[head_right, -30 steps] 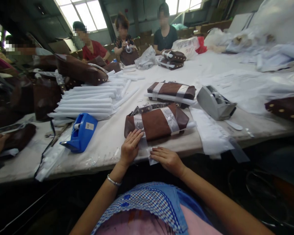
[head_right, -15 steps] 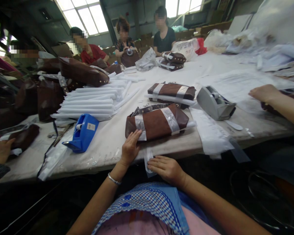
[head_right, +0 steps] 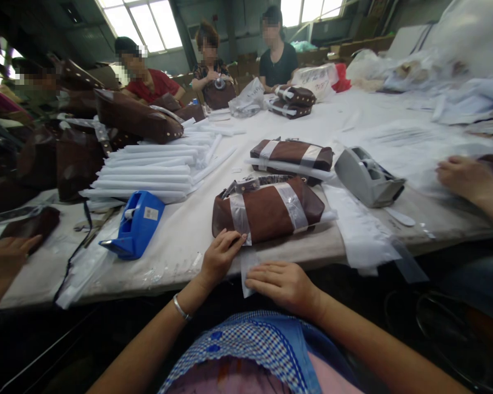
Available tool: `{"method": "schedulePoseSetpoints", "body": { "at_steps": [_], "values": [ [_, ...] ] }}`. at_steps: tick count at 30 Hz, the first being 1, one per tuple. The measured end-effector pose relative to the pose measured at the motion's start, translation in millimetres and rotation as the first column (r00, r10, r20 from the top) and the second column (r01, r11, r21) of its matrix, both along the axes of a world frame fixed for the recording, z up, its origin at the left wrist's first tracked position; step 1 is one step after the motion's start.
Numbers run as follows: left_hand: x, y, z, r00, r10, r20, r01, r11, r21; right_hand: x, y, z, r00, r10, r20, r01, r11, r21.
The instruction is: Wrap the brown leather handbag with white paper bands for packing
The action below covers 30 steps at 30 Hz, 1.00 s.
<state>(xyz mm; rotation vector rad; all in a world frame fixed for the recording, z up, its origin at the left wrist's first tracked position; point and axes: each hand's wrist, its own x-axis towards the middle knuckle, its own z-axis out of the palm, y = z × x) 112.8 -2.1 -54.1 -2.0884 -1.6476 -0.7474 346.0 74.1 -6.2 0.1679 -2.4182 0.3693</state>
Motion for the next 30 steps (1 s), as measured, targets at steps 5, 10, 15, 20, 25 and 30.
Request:
{"method": "schedulePoseSetpoints", "body": {
  "at_steps": [5, 10, 15, 20, 25, 30],
  "values": [
    [2.3, -1.4, 4.3, 0.998, -0.001, -0.059, -0.002, 0.999, -0.043, -22.7, 28.8, 33.6, 0.997, -0.066, -0.028, 0.061, 0.986, -0.157],
    [1.3, -1.2, 3.7, 1.000, -0.014, -0.003, 0.014, 1.000, 0.021, -46.8, 54.9, 45.9, 0.989, -0.144, -0.017, 0.138, 0.970, -0.198],
    [0.5, -1.2, -0.2, 0.996, -0.048, 0.077, 0.042, 0.995, 0.086, -55.5, 62.7, 48.2, 0.982, -0.187, 0.012, 0.186, 0.963, -0.196],
    [0.8, -0.8, 1.0, 0.994, -0.050, 0.099, 0.042, 0.995, 0.090, -64.4, 72.8, 44.2, 0.977, -0.213, -0.006, 0.208, 0.958, -0.197],
    [0.0, -2.5, 5.4, 0.986, -0.075, 0.148, 0.065, 0.996, 0.068, -90.3, 94.9, 37.5, 0.974, -0.224, 0.030, 0.226, 0.951, -0.212],
    [-0.4, -2.4, 4.9, 0.984, -0.071, 0.163, 0.066, 0.997, 0.041, -112.7, 109.9, 23.3, 0.956, -0.288, 0.063, 0.295, 0.939, -0.175]
  ]
}}
